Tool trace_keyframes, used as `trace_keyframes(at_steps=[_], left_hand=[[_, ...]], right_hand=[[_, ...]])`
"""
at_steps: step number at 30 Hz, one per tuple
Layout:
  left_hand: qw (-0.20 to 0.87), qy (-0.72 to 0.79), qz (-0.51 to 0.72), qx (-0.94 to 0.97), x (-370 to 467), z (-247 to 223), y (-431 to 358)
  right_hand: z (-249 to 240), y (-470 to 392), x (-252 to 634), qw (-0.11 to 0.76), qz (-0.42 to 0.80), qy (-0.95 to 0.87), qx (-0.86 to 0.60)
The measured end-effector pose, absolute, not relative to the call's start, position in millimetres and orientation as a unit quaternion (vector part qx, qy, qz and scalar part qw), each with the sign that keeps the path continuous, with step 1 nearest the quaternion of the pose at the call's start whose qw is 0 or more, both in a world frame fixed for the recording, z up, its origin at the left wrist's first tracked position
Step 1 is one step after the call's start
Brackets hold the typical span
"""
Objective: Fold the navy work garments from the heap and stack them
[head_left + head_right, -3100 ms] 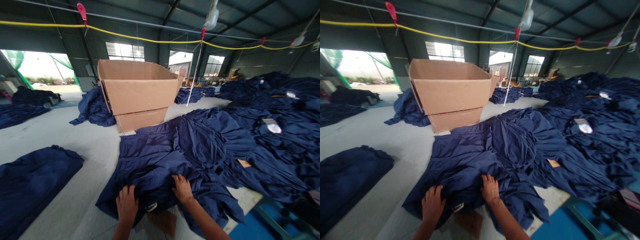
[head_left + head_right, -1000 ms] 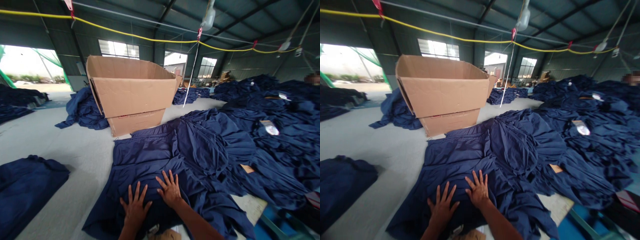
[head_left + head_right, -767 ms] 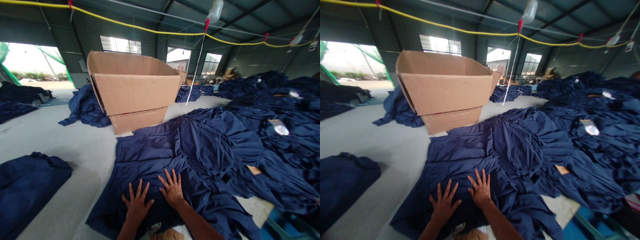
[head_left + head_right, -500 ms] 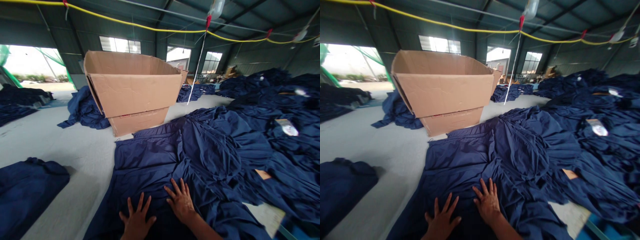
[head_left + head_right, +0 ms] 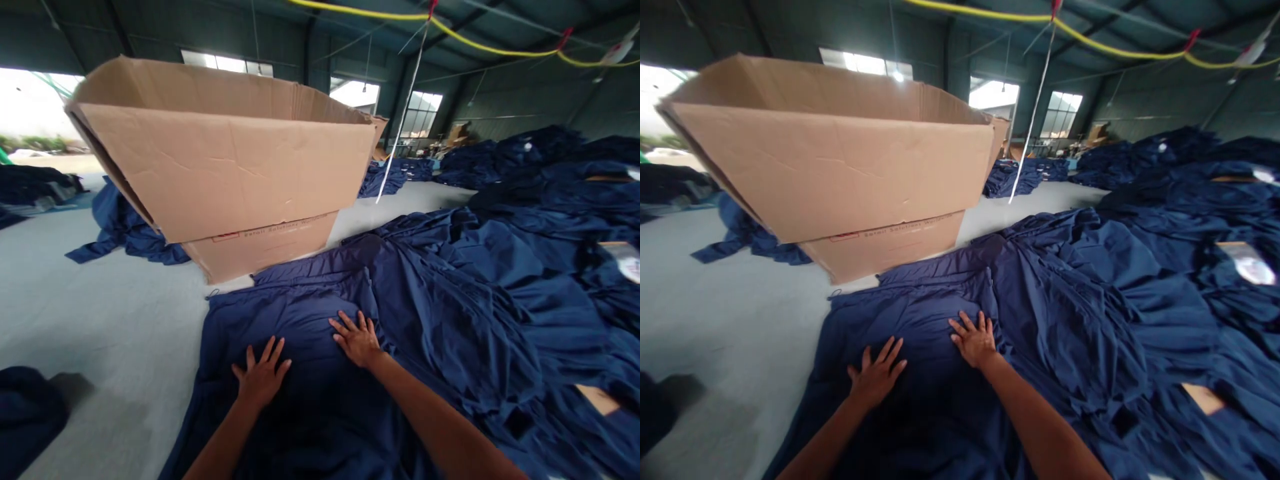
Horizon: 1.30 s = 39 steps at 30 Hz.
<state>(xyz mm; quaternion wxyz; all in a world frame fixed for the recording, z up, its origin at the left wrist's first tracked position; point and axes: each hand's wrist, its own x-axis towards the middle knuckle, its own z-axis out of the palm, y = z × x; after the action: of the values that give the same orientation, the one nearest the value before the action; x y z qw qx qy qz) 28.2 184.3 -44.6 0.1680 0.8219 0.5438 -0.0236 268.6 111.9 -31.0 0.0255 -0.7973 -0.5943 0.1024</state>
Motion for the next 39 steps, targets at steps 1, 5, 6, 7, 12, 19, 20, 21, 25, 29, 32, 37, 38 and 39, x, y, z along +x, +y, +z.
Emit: trace_keyframes(at_steps=[1,5,6,7,12,19,20,21,25,29,32,37,38,39], left_hand=[[0.152,0.553,-0.019,0.819,32.1,-45.0,197.5],[0.077,0.543,0.064,0.834,51.2,-42.2,259.5],[0.078,0.532,0.081,0.839,56.5,-42.3,275.7],[0.087,0.522,0.089,0.844,61.7,-43.0,291.3],[0.115,0.532,0.024,0.838,81.4,-52.0,351.8],[0.068,0.561,-0.032,0.824,90.3,-50.9,367.4],[0.063,0.563,-0.029,0.824,88.1,-47.7,363.0],[0.053,0.562,-0.021,0.825,84.5,-43.7,357.3],[-0.054,0.513,0.070,0.854,57.8,-22.3,328.2],[-0.101,0.413,0.112,0.898,18.6,5.7,289.9],[-0.087,0.386,0.076,0.915,-11.7,28.5,248.7],[-0.042,0.365,0.051,0.929,-52.7,58.9,163.4],[-0.029,0.362,0.039,0.931,-59.1,62.5,146.8],[-0.015,0.361,0.026,0.932,-65.2,65.0,131.0]], right_hand=[[-33.5,122.7,275.6,0.021,0.100,-0.572,-0.814],[-31.5,174.1,296.2,0.043,0.021,-0.576,-0.816],[-30.5,188.2,300.2,0.045,0.006,-0.594,-0.803],[-30.1,202.2,304.0,0.043,0.000,-0.612,-0.789],[-40.5,257.0,321.9,-0.006,0.004,-0.624,-0.781],[-35.1,265.6,321.5,-0.042,-0.001,-0.627,-0.778],[-29.5,261.5,319.8,-0.050,0.001,-0.631,-0.774],[-22.8,256.0,318.3,-0.056,0.005,-0.634,-0.771],[13.2,221.8,311.7,-0.060,0.003,-0.647,-0.760],[58.0,169.2,295.2,-0.076,-0.009,-0.681,-0.728],[88.2,121.6,275.2,-0.096,-0.019,-0.711,-0.697],[117.6,39.0,241.7,-0.129,-0.032,-0.738,-0.662],[119.9,22.9,235.3,-0.138,-0.026,-0.739,-0.659],[120.8,7.1,228.7,-0.144,-0.017,-0.739,-0.657]])
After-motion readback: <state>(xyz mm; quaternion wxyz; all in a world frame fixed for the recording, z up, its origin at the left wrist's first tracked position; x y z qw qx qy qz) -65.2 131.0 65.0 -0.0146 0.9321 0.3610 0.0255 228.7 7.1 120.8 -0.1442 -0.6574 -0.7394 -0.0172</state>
